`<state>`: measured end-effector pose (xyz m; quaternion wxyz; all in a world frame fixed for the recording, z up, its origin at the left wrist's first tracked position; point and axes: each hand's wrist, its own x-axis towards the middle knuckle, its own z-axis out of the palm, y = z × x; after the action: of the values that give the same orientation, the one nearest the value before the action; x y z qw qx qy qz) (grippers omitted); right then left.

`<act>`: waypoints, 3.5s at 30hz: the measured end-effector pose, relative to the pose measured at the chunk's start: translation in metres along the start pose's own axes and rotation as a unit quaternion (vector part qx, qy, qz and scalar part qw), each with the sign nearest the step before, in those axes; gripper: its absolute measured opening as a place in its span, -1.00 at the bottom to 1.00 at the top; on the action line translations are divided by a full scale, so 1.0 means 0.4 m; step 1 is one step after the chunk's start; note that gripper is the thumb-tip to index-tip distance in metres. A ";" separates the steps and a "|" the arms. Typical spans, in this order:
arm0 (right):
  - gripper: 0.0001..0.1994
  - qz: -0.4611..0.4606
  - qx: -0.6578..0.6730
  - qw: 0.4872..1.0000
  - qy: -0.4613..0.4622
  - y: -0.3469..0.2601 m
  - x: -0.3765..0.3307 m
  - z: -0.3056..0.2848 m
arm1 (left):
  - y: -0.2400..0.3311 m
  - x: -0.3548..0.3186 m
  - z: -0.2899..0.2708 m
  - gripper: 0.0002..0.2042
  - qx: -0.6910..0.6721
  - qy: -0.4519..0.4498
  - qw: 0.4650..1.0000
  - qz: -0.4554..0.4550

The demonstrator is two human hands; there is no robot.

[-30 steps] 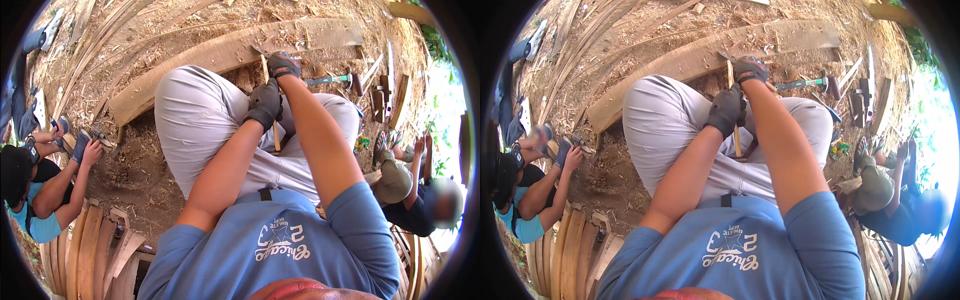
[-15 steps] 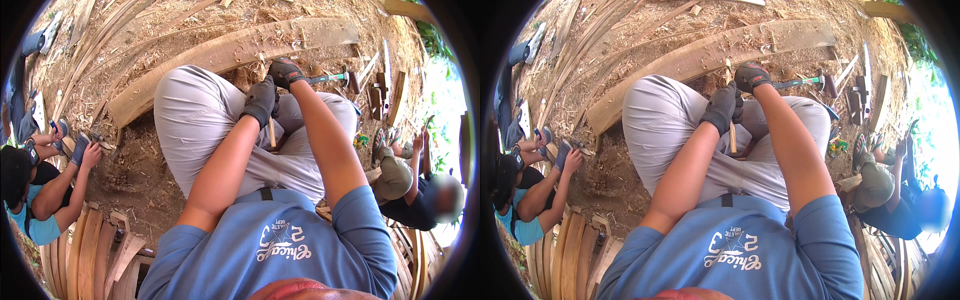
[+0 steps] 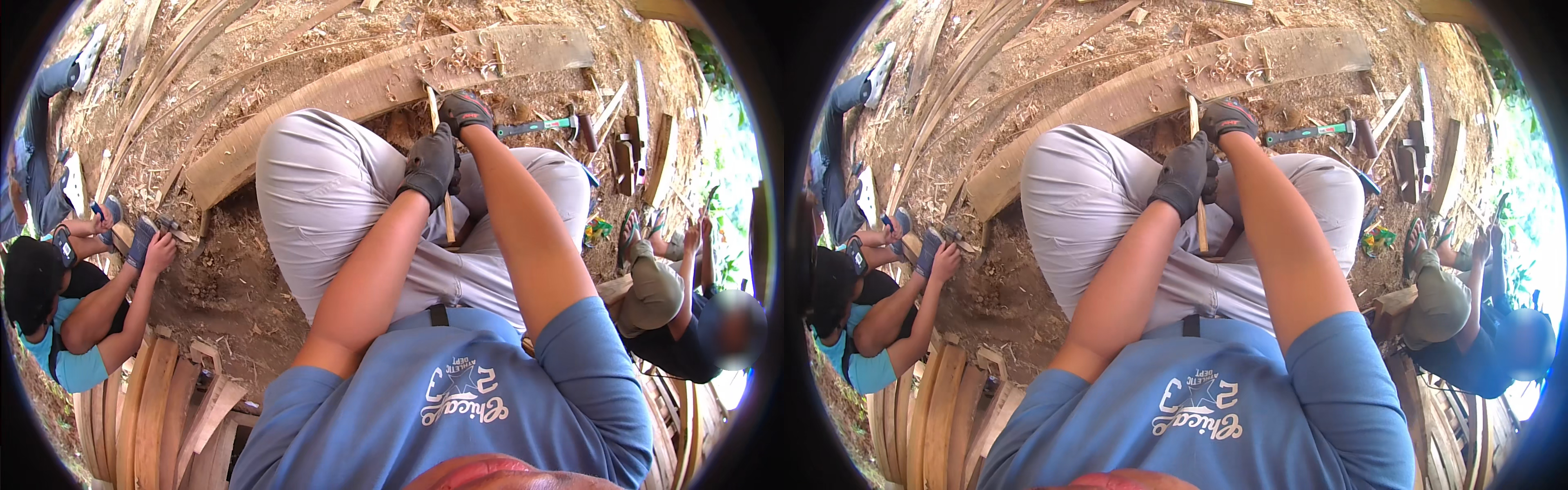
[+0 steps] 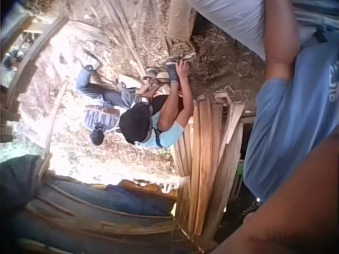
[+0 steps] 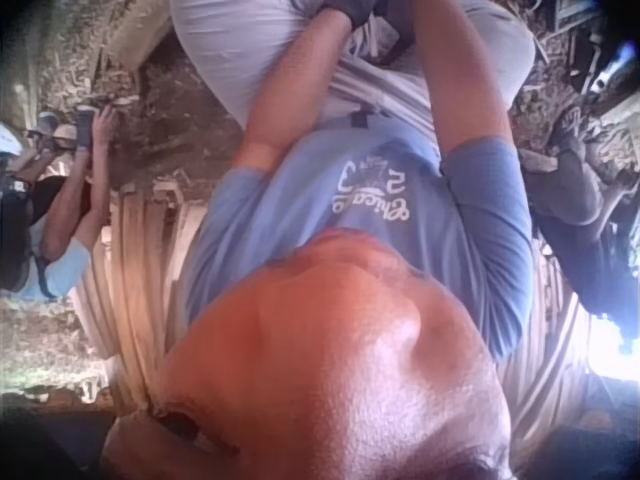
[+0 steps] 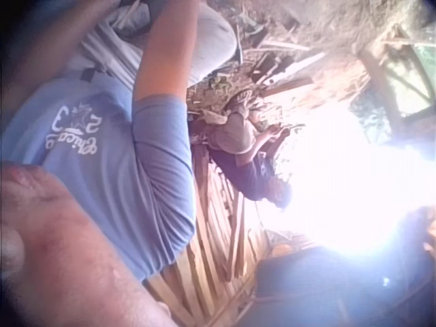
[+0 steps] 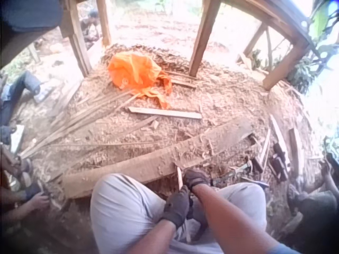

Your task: The person sits cross-legged on the ground and uses a knife to carve a small piece of wood held in their left hand. They repeatedly scrape the blade along the wood to shape it, occasionally pausing to inspect the piece. Other people are visible in the background working on similar tasks.

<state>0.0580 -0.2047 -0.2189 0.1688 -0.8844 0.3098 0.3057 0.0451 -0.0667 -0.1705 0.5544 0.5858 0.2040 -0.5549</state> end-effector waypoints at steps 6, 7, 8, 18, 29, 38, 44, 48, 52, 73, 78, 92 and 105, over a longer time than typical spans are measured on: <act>-0.66 -0.133 -0.088 0.987 -0.007 0.077 0.017 -0.029 | 0.041 -0.051 0.014 -0.52 -0.111 -0.011 0.992 -0.054; -0.67 -0.134 -0.107 0.985 0.011 0.082 0.010 -0.039 | 0.036 -0.047 0.013 -0.52 -0.107 -0.010 0.993 -0.050; -0.68 -0.136 -0.126 0.982 0.028 0.088 0.003 -0.050 | 0.031 -0.043 0.012 -0.52 -0.103 -0.010 0.993 -0.047; -0.67 -0.034 -0.117 0.992 -0.018 0.042 0.020 -0.074 | 0.037 -0.046 0.010 -0.57 -0.082 -0.006 0.996 -0.031; -0.66 -0.141 -0.095 0.985 -0.032 0.053 0.007 -0.077 | 0.046 -0.058 0.006 -0.59 -0.089 -0.017 0.995 -0.029; -0.69 -0.002 -0.085 0.996 0.013 0.008 -0.013 -0.077 | 0.049 -0.073 0.016 -0.65 -0.035 0.011 0.999 0.020; -0.65 -0.018 -0.074 0.997 0.000 0.043 0.041 -0.027 | 0.039 -0.064 0.011 -0.64 -0.035 0.009 0.999 0.015; -0.65 -0.060 -0.054 0.997 -0.019 0.077 0.077 -0.006 | 0.040 -0.070 0.015 -0.63 -0.038 0.005 0.999 0.014; -0.67 -0.149 -0.073 0.986 -0.003 0.131 0.093 0.016 | 0.031 -0.048 0.016 -0.61 0.000 0.016 1.000 0.022; -0.75 -0.295 -0.089 0.951 0.011 0.121 0.134 0.094 | 0.021 -0.023 -0.003 -0.52 -0.102 -0.038 0.992 -0.058; -0.63 -0.100 -0.034 0.992 -0.076 0.073 0.080 0.015 | 0.039 -0.044 0.006 -0.50 -0.094 -0.031 0.991 -0.089; -0.68 -0.271 -0.161 0.937 -0.151 0.086 0.102 -0.019 | 0.049 -0.058 0.018 -0.52 -0.071 -0.010 0.995 -0.073; -0.76 -0.008 0.740 0.672 0.024 0.262 -0.468 -0.311 | 0.032 -0.122 0.016 -0.61 -0.075 -0.094 0.987 0.103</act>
<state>-0.0722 -0.2610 -0.0156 0.7633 -0.4789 0.4310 -0.0465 0.0387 -0.0577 -0.1210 0.6674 0.5055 0.1303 -0.5311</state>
